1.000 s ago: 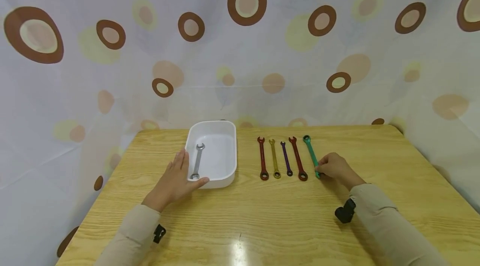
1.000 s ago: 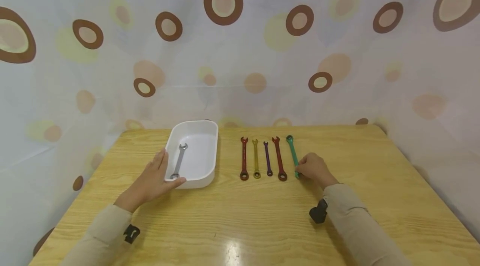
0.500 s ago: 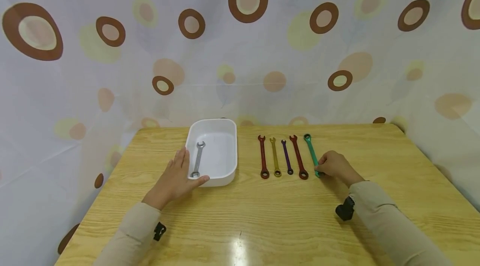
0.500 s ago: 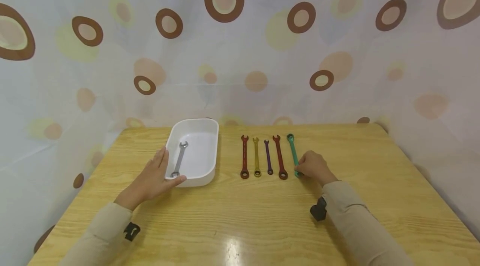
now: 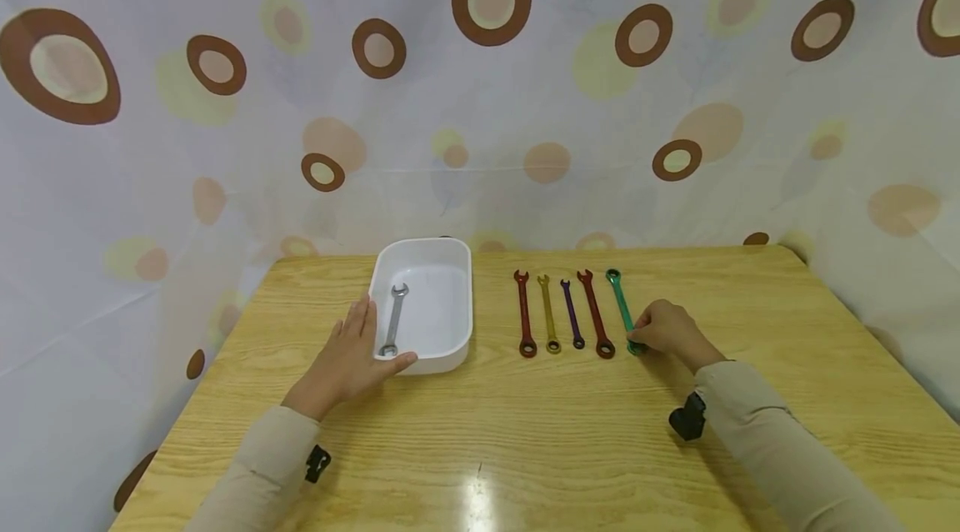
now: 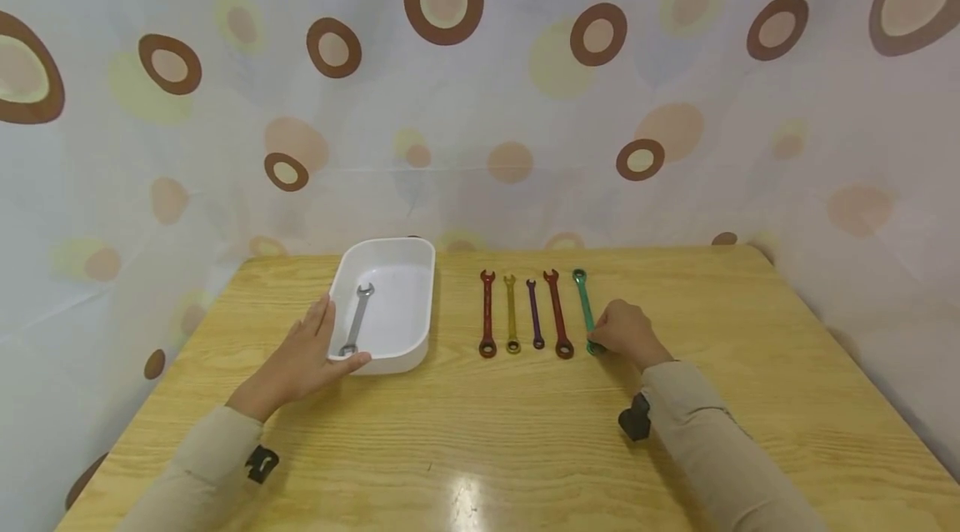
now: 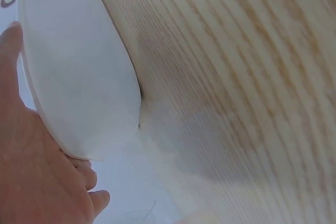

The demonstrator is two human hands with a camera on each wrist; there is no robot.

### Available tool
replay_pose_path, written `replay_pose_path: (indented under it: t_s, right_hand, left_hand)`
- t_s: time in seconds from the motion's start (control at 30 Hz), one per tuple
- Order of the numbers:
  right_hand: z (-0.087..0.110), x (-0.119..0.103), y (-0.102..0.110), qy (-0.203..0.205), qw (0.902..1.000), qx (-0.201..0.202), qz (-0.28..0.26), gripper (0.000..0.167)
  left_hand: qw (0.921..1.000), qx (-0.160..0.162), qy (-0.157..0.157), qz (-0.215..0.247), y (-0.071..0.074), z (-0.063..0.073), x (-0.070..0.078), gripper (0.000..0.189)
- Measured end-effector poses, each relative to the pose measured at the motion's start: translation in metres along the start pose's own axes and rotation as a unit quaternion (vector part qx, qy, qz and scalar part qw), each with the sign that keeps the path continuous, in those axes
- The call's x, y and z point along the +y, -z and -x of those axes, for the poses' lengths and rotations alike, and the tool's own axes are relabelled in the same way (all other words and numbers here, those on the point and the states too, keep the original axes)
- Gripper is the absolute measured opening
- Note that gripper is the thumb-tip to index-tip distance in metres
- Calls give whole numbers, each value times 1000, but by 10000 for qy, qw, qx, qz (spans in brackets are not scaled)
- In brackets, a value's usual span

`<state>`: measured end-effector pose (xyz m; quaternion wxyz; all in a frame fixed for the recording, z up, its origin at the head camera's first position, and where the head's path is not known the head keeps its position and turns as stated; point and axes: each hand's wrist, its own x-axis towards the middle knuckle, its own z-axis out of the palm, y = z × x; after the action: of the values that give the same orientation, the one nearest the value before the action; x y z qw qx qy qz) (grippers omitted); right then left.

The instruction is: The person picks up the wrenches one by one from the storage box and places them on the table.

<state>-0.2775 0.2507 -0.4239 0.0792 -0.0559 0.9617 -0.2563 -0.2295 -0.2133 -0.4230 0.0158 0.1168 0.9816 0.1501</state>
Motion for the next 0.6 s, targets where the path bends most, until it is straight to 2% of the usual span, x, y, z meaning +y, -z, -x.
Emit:
replay_pose_path:
  t_s: [0.6]
  right_hand:
    - [-1,1,-2,-101,9999,23,3,19]
  left_hand:
    - [10000,4,-35,-33,1,1,1,116]
